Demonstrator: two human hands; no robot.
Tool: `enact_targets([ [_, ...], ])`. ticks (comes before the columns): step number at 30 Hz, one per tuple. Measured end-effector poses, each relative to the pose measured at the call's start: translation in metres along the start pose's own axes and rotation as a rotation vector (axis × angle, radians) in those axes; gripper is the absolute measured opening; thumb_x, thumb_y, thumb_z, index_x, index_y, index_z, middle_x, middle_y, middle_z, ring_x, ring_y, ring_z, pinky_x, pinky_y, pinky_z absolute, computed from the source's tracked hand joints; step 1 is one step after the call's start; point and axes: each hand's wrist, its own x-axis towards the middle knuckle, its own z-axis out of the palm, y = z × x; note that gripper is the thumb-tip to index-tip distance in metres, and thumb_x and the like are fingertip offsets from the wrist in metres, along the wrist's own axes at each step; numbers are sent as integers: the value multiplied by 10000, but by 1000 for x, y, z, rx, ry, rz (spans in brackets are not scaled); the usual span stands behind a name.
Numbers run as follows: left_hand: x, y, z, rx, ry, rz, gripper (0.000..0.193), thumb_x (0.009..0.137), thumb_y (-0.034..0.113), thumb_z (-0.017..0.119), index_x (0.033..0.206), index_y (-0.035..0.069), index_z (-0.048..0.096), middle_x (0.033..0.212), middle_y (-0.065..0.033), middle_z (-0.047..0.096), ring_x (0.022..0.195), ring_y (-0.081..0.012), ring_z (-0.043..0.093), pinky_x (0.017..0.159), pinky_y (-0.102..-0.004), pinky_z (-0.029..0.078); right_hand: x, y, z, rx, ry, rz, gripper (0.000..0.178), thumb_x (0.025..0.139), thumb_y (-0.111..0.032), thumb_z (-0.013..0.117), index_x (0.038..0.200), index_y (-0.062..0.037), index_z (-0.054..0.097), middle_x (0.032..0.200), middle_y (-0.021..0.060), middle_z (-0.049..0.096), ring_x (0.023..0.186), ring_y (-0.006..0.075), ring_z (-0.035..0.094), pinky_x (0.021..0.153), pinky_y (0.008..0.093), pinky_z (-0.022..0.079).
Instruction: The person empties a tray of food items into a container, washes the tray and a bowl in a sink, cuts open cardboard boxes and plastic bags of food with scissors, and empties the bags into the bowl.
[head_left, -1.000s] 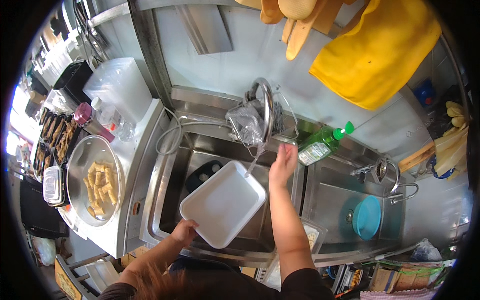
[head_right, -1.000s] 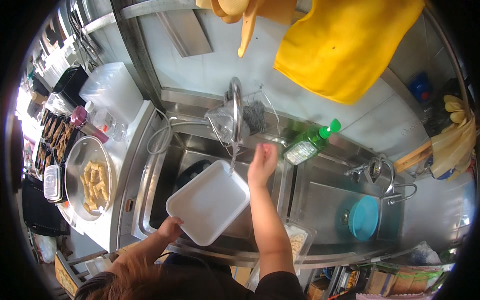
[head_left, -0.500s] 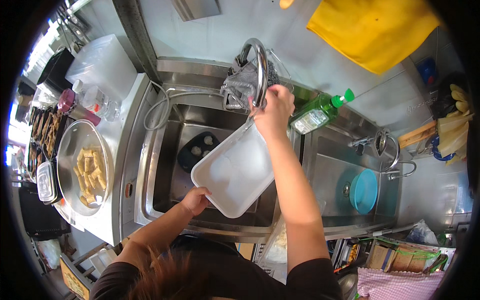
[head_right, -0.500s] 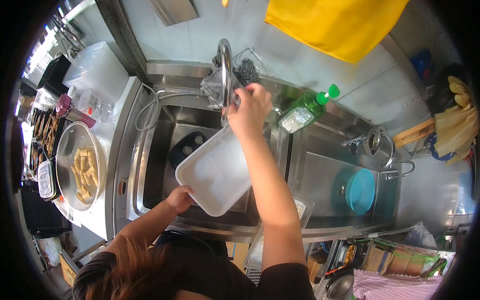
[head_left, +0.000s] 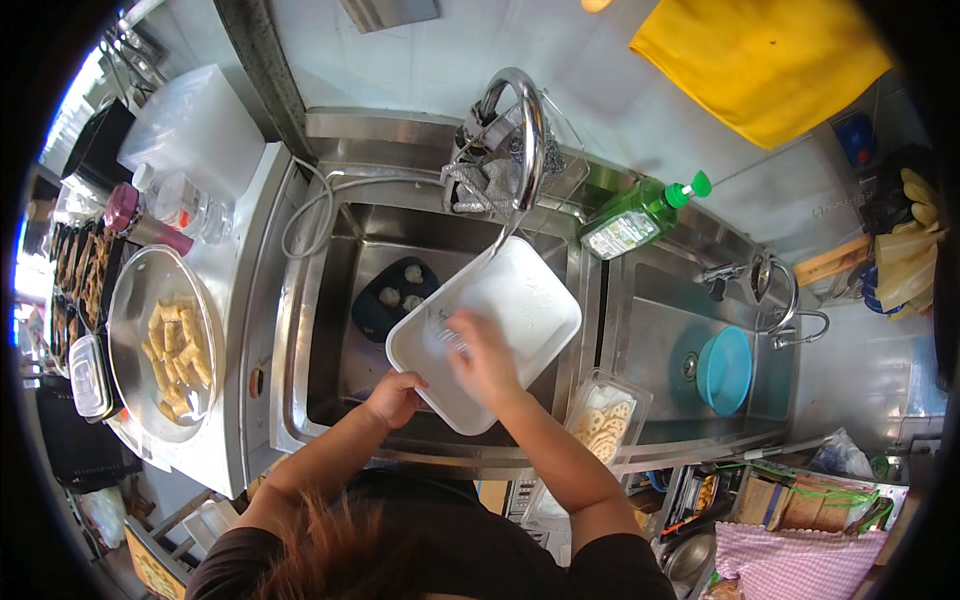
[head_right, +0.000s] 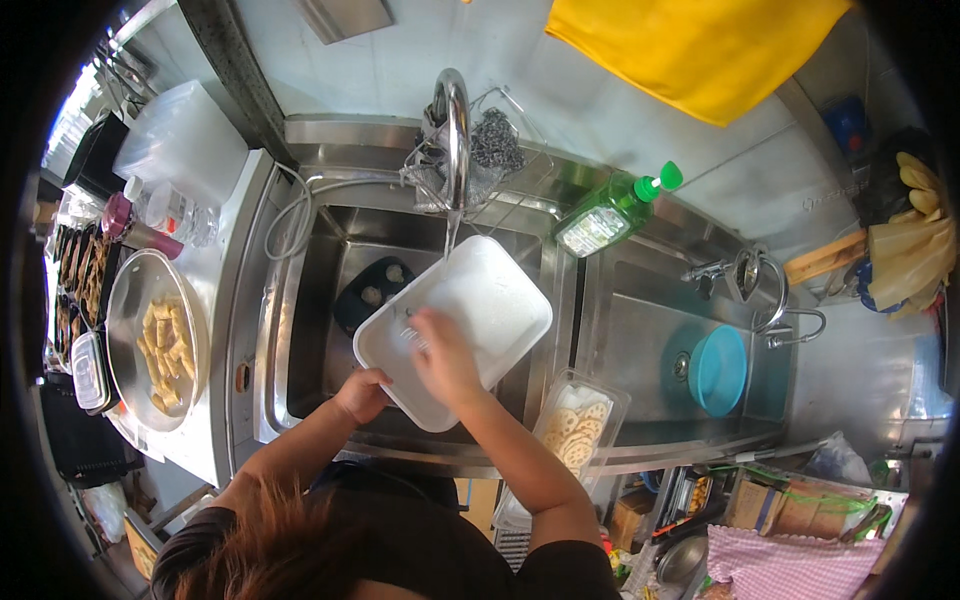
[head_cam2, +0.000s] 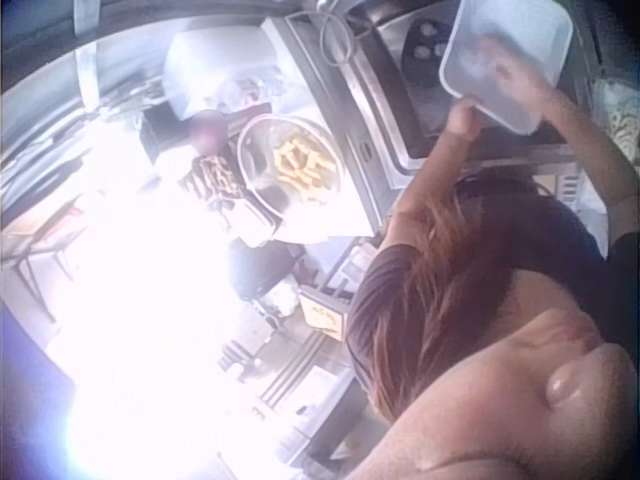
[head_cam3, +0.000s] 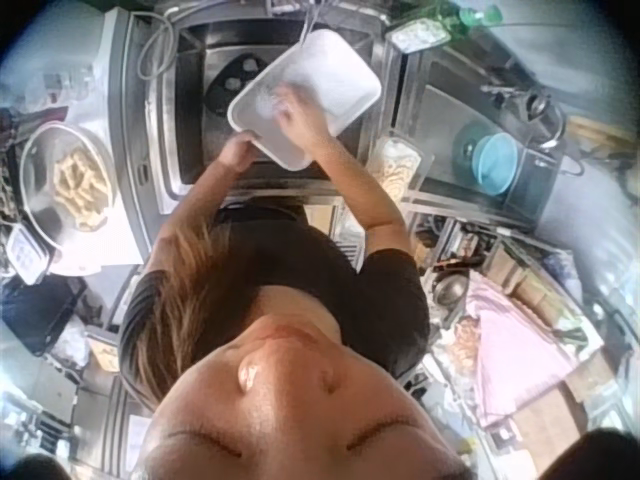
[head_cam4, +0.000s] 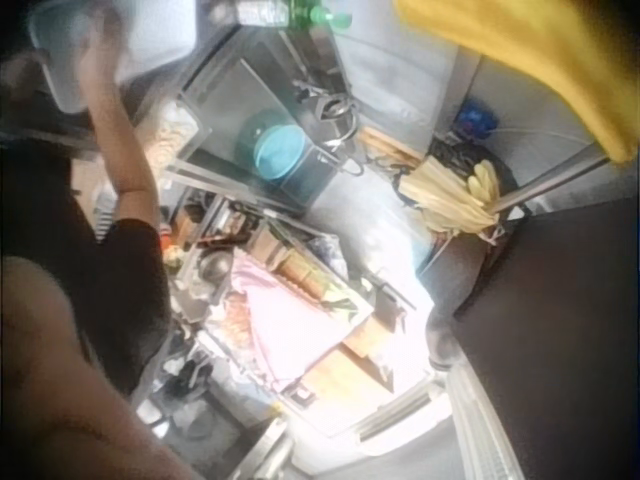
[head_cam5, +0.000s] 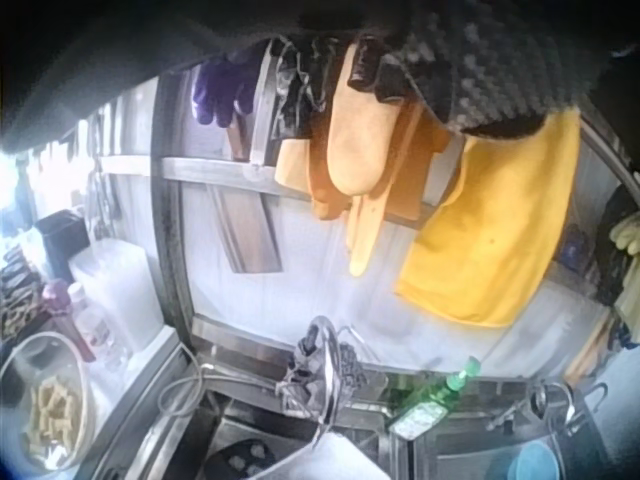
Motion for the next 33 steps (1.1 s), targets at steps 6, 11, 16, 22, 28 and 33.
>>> enact_targets([
  [6,-13,3,0,-12,0,60,617,657,37,552,1268,44,464,1172,-131,576,1082,-305,557,918,-491,456,36,80,24,-492,23,79,414,852,-251,585,1237,-111,519,1360,108,449,1301,337,346,1075,499,250],
  [11,-14,7,0,40,83,25,566,670,46,548,1233,47,486,1133,-126,592,1037,-300,581,896,-494,477,41,61,71,-621,-87,307,689,899,-486,455,1334,45,400,1413,250,339,1336,381,268,1111,484,169],
  [16,-8,19,-32,28,63,-89,470,707,91,517,1173,29,522,1099,-123,607,1004,-296,601,898,-507,483,7,-5,95,-12,-144,-98,359,868,-306,558,1139,-72,574,1263,138,492,1161,367,431,1000,527,287],
  [22,-4,19,-61,-124,5,-70,536,664,67,495,1199,23,515,1108,-154,598,1035,-322,585,907,-510,467,11,0,62,64,-447,-249,145,783,-215,634,895,-131,670,1087,16,590,1077,269,486,956,452,307],
  [28,-24,44,-35,81,214,99,636,610,55,511,1244,23,472,1113,-157,578,1002,-353,592,838,-522,508,3,58,22,-215,-471,-79,107,769,-220,672,876,-216,673,1059,-18,584,1087,239,473,931,460,323],
  [33,-26,29,-25,86,144,77,634,628,49,515,1259,34,461,1099,-156,580,1004,-340,593,836,-497,517,32,105,41,-407,26,241,250,816,-139,622,1059,-178,576,1086,61,566,1051,322,495,876,442,381],
])
